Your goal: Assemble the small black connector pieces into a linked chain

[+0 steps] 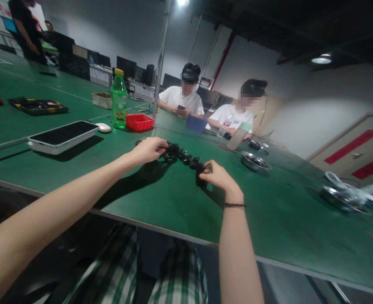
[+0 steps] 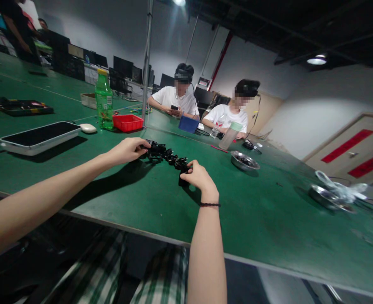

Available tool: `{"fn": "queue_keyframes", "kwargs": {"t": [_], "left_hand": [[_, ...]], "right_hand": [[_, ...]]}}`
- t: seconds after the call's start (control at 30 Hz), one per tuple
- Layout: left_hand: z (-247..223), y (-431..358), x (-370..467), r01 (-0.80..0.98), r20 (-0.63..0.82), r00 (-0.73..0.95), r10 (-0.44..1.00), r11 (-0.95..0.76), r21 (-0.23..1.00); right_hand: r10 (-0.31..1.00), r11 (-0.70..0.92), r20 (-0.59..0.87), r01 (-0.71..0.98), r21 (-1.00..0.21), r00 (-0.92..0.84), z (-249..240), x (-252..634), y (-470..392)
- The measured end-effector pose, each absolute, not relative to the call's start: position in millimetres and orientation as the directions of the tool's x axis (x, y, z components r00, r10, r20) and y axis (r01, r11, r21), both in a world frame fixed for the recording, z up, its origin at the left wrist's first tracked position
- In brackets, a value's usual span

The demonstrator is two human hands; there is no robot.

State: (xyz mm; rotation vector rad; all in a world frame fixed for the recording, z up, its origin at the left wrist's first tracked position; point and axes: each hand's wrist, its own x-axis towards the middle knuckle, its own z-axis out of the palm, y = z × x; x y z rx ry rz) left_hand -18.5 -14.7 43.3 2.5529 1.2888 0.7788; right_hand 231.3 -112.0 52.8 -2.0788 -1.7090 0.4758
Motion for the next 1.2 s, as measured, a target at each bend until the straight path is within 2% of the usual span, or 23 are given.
{"fn": "queue_keyframes", "kwargs": {"t": [0.17, 0.43, 0.7, 1.2], "left_hand": [[46, -15, -23, 0.829, 0.329, 0.451, 0.830, -0.526, 0.190], [47, -12, -28, 0.904, 0.252, 0.402, 0.880, -0.426, 0.047], [51, -15, -29, 0.943, 0.177, 0.319, 0.931, -0.331, 0.041], [45, -12, -31, 0.919, 0.135, 0.376, 0.917, -0.387, 0.070]], "right_hand": [[0.978, -0.184, 0.000, 0.855, -0.485, 0.210, 54, 230, -112], [0.968, -0.216, 0.004, 0.844, -0.491, 0.250, 54, 231, -112], [0.961, -0.236, 0.006, 0.833, -0.500, 0.276, 53, 232, -110], [0.942, -0.273, 0.038, 0.826, -0.494, 0.334, 50, 235, -107]]}}
